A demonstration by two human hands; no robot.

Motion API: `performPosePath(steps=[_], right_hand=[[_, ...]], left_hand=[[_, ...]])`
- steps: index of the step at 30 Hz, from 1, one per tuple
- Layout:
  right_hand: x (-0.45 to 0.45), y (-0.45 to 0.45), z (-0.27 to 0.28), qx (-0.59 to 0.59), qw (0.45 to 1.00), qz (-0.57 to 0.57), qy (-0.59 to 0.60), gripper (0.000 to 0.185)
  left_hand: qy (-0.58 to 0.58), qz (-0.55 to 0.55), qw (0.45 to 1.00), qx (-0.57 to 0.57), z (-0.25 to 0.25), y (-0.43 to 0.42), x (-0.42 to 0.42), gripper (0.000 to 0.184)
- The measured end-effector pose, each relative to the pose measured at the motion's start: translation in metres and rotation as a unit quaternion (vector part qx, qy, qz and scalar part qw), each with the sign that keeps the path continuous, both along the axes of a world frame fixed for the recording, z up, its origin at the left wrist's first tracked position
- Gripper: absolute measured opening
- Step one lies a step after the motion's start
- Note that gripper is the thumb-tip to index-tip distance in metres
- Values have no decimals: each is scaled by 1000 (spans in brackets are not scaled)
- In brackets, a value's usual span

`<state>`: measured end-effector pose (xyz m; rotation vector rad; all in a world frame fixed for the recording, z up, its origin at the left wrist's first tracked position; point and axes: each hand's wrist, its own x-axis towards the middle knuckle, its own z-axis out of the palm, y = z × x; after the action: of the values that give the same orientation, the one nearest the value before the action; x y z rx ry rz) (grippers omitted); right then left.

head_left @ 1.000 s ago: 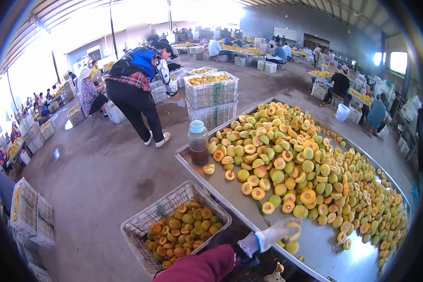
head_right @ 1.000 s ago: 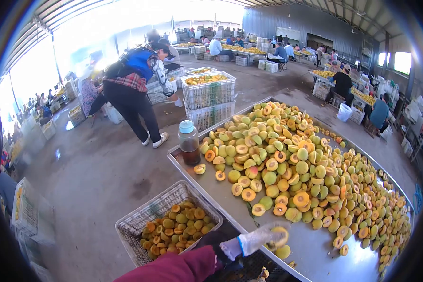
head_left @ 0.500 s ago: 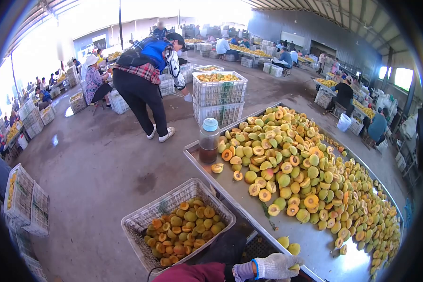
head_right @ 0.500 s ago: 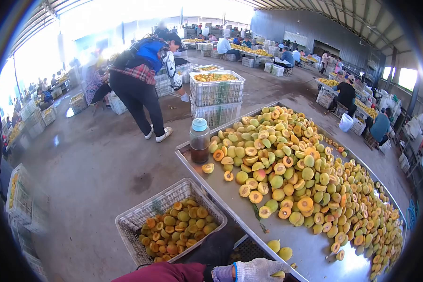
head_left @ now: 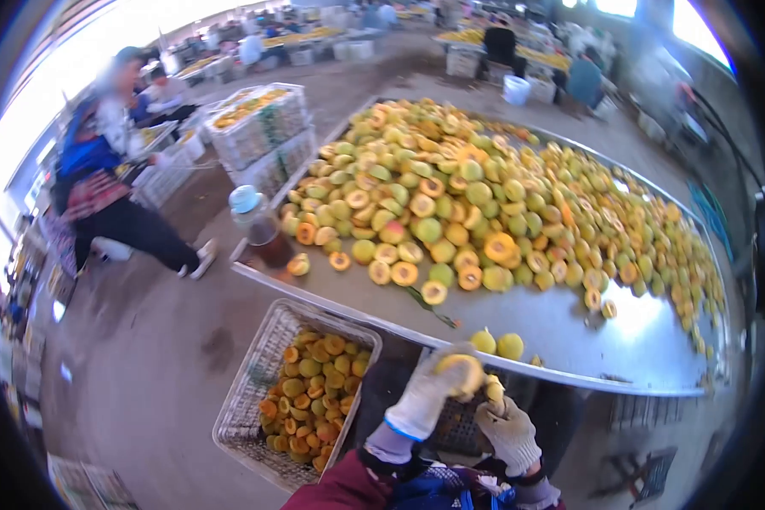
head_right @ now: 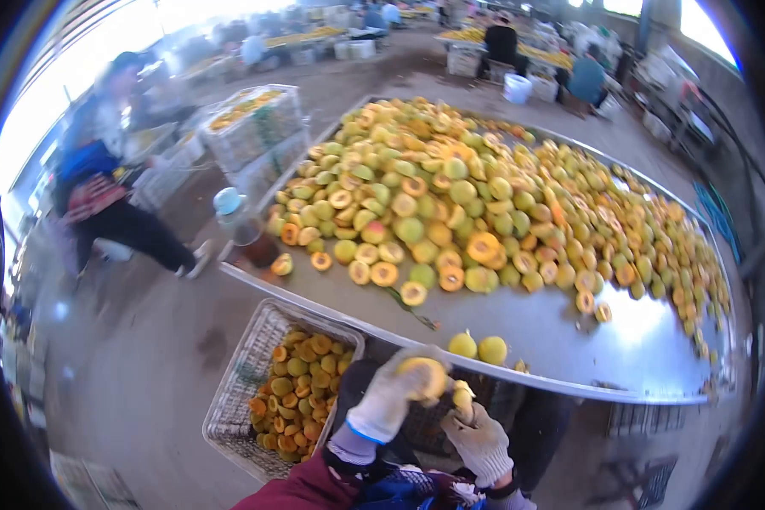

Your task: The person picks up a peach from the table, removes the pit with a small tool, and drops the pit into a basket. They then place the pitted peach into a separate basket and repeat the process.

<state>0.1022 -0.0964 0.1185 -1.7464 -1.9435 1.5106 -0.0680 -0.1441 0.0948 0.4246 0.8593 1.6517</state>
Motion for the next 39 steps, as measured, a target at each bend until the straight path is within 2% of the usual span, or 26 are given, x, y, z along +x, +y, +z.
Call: performPosePath(steps=[2,4,6,8,9,10,12,13,14,16,17,19,20,21,22,24,26,27,31,33,34,36,37,38,39], right_hand=[[3,-1,-3,-32,999,-4,2,23],[7,-1,-25,140,984,93,-52,23],[7,0,-35,151,980,119,-49,20],[6,1,-28,43,993,100,-37,37],[-2,0,-9,-11,995,87,-48,33],[-3,1,-7,-6,994,98,-44,33],[1,-2,-13,-12,998,23,60,21],[1,-1,-14,-4,998,21,52,21],[1,-1,-12,120,990,72,-18,24],[-2,-4,-2,-31,1000,-1,-4,29],[5,-1,-7,-30,999,0,-11,29],[30,4,-36,49,976,156,142,21],[28,5,-43,78,975,164,126,20],[29,4,-46,58,979,126,151,19],[23,-1,-37,36,979,91,176,19],[26,4,-47,66,973,118,189,20],[30,5,-48,113,976,170,76,19],[33,4,-54,113,972,171,116,19],[28,1,-50,177,959,184,122,19],[19,-5,-22,117,980,126,97,19],[17,-3,-23,114,982,123,92,19],[18,4,-43,198,969,145,2,32],[23,10,-67,257,943,209,35,32],[16,2,-44,240,955,176,15,28],[13,0,-35,318,918,239,-1,29]], left_hand=[[-4,22,1000,-22,7,-8,-4,42],[13,12,1000,9,5,-12,-4,44],[82,-23,996,27,7,-13,-2,44],[135,-56,989,32,8,-11,3,41],[160,-75,984,28,7,-10,5,40],[193,-91,977,8,4,-7,8,39],[222,-78,972,16,-2,-3,12,39],[207,-90,974,9,0,-2,13,39],[210,-79,974,14,3,0,12,39],[240,-98,966,-19,6,2,15,38],[266,-88,960,-4,7,1,16,38],[276,-107,954,-37,9,-2,19,37],[295,-107,949,-41,13,0,17,37],[377,-65,924,-6,-2,3,22,38],[458,-83,885,-21,5,2,20,42],[501,-114,857,-42,15,0,19,46],[515,-120,848,-40,19,-1,16,46],[530,-133,837,-36,20,-1,16,46],[494,-107,862,-21,15,-3,17,46],[394,-94,914,-3,14,-6,19,43],[390,-99,916,-3,13,-8,19,43],[332,-69,939,53,15,-12,21,39],[243,-69,966,55,18,-16,18,36],[188,-37,980,56,22,-20,15,35],[141,1,989,33,32,-23,13,32]])
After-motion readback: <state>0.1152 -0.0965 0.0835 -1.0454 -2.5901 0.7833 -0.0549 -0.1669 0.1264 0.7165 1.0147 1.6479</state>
